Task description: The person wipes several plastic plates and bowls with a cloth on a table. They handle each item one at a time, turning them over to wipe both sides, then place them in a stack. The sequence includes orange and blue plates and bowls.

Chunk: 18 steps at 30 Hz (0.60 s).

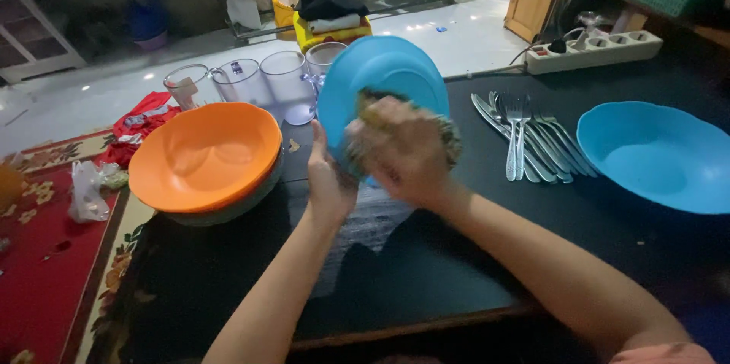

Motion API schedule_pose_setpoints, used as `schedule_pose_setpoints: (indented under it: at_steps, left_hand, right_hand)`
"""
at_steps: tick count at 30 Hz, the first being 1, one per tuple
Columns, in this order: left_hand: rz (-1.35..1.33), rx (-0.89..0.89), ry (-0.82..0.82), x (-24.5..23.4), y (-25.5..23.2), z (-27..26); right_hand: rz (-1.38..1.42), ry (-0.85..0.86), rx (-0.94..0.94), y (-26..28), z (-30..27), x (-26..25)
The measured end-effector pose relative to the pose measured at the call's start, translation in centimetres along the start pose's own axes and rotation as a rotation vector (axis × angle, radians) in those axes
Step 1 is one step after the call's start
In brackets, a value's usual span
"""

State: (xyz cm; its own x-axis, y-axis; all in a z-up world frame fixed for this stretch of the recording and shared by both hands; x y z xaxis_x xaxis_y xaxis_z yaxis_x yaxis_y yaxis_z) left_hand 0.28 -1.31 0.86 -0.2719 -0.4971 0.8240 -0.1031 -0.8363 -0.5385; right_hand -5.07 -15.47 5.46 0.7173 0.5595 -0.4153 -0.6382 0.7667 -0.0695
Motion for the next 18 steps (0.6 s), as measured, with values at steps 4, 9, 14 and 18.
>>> schedule_pose_setpoints:
  at_steps: [4,9,14,18]
  left_hand:
    - [0.06,-0.048,0.099,-0.9,0.3,0.2]
    - [0.156,0.006,0.002,2.9,-2.6,-1.1]
    - [0.113,0.027,-0.09,1.9,-2.7,-1.3]
    - [0.114,0.015,-0.105,0.4,-0.6,0.5]
  right_hand:
    - [-0.123,-0.001,-0.296,0.2,0.6,1.3]
    - [-0.205,-0.118,-0.194,-4.7,0.4,-0.3]
    - [-0.151,-0.132,-0.161,-5.2,-0.9,-0.2]
    - [-0.044,-0.104,-0.305,-0.3,-0.1,1.3]
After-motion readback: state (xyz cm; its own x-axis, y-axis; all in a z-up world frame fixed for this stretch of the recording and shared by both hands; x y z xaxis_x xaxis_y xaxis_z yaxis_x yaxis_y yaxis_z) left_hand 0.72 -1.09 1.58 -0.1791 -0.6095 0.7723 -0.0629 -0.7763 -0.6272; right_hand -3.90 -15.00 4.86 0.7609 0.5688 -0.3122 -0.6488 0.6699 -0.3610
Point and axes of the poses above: each hand's wrist, its own z-axis towards the middle knuckle, its own x-axis out of the palm, y = z × x, the point moved 2 cm from there along z, towards the middle knuckle, and after that the axes turned 6 degrees about y, right-handed, at the moved point
